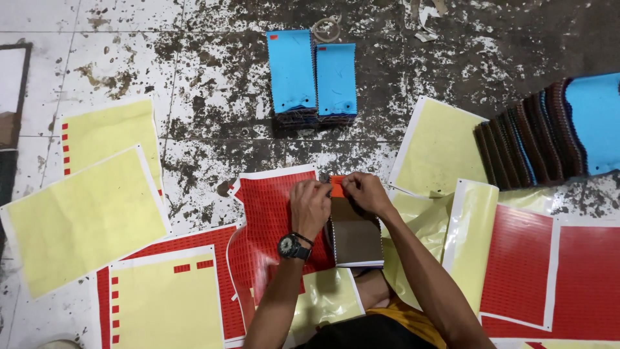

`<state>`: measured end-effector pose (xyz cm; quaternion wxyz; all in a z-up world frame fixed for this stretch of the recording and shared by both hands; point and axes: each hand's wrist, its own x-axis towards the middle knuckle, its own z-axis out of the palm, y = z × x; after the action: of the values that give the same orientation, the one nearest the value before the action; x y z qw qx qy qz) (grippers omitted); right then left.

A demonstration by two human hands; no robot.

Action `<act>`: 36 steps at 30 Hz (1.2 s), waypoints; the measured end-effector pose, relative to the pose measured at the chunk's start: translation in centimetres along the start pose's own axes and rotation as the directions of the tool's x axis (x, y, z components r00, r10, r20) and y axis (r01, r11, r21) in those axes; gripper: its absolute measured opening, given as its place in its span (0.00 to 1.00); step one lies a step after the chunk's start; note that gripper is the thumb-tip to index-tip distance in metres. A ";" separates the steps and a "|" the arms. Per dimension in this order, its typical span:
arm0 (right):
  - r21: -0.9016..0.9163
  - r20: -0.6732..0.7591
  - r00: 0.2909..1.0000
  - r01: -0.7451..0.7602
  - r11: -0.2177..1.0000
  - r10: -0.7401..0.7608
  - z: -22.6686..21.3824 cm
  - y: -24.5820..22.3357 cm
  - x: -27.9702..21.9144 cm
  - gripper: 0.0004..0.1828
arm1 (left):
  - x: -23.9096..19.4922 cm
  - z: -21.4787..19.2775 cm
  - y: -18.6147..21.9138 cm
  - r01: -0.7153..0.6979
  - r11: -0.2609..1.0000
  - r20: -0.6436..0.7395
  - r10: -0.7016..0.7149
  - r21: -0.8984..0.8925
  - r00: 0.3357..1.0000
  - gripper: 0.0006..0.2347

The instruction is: The person is assembling color sample swatches by peeling individual colored stickers from a large sheet and carefully adhering them to a sample card.

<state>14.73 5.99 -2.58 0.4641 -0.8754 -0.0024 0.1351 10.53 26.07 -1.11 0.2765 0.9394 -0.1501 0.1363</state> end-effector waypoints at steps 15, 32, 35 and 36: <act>-0.648 0.104 0.946 0.299 0.701 -0.307 -2.3 -2.7 1.0 0.21 | 1.5 -0.9 1.2 0.040 0.991 0.153 -0.060 0.129 0.986 0.15; -0.329 0.202 0.860 0.510 0.794 -0.469 -3.6 -4.6 -4.2 0.08 | 2.0 -3.4 0.6 0.374 0.516 0.173 -0.395 -0.771 0.902 0.18; -0.032 0.304 0.915 0.286 0.958 -0.263 -4.5 -6.2 -4.7 0.13 | 2.5 -4.3 2.0 0.413 0.447 0.247 -0.384 -0.793 0.890 0.19; 0.090 0.188 0.929 0.307 0.948 -0.318 -4.4 -5.9 -4.3 0.12 | 2.9 -4.9 2.6 0.433 0.431 0.275 -0.382 -0.791 0.882 0.19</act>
<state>12.39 5.21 5.59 0.5028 -0.8317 -0.1843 0.1467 11.40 26.14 5.08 0.7094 0.7026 0.0271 -0.0484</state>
